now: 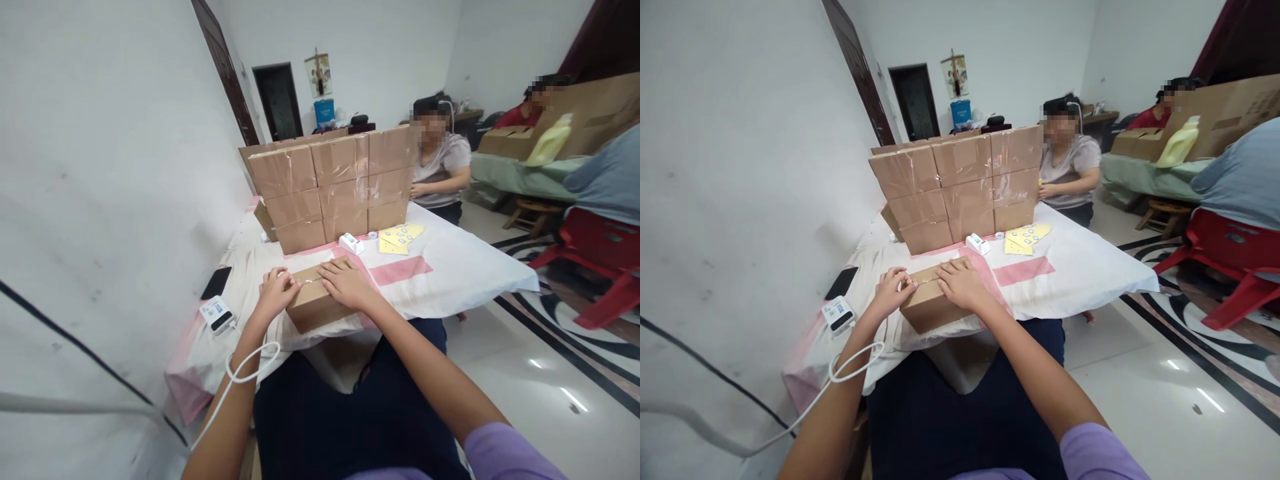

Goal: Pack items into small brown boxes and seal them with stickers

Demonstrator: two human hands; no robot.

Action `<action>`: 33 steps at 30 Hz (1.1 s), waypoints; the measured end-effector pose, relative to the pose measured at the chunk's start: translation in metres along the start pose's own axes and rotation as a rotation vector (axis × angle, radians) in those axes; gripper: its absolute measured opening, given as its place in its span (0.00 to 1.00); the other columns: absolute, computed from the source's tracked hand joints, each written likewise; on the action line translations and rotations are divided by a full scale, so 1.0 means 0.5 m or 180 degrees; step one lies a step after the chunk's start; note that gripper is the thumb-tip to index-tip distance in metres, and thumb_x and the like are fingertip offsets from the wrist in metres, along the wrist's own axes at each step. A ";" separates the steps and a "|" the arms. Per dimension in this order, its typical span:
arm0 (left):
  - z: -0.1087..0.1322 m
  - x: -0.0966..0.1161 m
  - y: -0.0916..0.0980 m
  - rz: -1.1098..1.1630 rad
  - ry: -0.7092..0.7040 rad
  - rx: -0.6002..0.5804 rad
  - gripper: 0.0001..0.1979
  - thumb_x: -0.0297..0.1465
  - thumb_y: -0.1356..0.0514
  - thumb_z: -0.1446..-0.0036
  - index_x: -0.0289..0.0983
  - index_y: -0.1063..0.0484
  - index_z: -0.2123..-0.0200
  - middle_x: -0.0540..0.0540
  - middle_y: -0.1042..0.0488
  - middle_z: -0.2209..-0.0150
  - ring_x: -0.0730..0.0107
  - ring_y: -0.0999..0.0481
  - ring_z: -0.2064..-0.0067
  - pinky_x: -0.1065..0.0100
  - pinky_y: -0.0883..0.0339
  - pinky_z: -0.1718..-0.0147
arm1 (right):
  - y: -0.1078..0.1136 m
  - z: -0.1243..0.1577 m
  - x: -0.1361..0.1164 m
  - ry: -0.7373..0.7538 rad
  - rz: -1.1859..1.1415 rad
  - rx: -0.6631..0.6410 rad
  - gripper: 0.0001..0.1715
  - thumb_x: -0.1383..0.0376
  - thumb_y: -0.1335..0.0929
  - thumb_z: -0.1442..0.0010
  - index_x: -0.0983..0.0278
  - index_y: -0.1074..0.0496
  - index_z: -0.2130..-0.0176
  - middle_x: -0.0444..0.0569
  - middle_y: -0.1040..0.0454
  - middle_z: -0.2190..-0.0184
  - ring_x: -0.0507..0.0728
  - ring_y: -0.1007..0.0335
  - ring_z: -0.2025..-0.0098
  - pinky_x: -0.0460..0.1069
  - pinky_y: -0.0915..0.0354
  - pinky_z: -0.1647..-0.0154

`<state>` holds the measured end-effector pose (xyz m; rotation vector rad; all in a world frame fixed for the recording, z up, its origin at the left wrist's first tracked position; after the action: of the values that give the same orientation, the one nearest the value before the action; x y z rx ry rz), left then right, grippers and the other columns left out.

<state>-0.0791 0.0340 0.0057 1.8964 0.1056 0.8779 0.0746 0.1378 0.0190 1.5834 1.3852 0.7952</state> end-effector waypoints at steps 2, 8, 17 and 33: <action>0.004 -0.022 -0.001 0.0124 0.0235 0.0150 0.18 0.41 0.36 0.41 0.37 0.27 0.52 0.41 0.34 0.39 0.51 0.37 0.37 0.42 0.42 0.39 | -0.001 0.000 -0.001 -0.0003 0.0009 -0.0004 0.27 0.59 0.43 0.26 0.62 0.32 0.35 0.51 0.33 0.34 0.65 0.40 0.33 0.62 0.49 0.34; -0.003 -0.071 -0.054 0.1109 0.0855 0.0235 0.21 0.40 0.39 0.37 0.37 0.32 0.44 0.41 0.28 0.46 0.60 0.25 0.49 0.52 0.26 0.51 | -0.002 -0.002 -0.002 -0.0067 0.0077 0.0011 0.27 0.60 0.43 0.26 0.63 0.31 0.36 0.51 0.33 0.34 0.65 0.40 0.33 0.62 0.49 0.34; 0.018 -0.073 -0.078 0.2180 0.0873 -0.0176 0.23 0.37 0.37 0.37 0.37 0.33 0.42 0.41 0.28 0.46 0.61 0.24 0.51 0.54 0.25 0.52 | 0.007 0.001 -0.008 -0.0074 0.0071 0.0087 0.26 0.59 0.43 0.26 0.62 0.31 0.36 0.51 0.32 0.35 0.65 0.40 0.34 0.61 0.48 0.34; 0.012 -0.106 -0.101 0.2542 0.1237 0.0240 0.23 0.38 0.38 0.37 0.38 0.34 0.42 0.42 0.28 0.47 0.62 0.25 0.53 0.55 0.26 0.54 | 0.010 0.005 -0.012 -0.0147 -0.0080 0.0064 0.24 0.59 0.41 0.27 0.59 0.29 0.39 0.50 0.30 0.36 0.62 0.40 0.34 0.60 0.50 0.33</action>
<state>-0.0991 0.0314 -0.0649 1.8138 -0.4198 1.7930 0.0776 0.1315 0.0228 1.5872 1.3814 0.7273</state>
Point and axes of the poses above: each hand's wrist, its own z-axis away from the middle knuckle, its own y-axis out of the back of the hand, x = y × z, the point moved 10 cm from there along -z, towards the middle knuckle
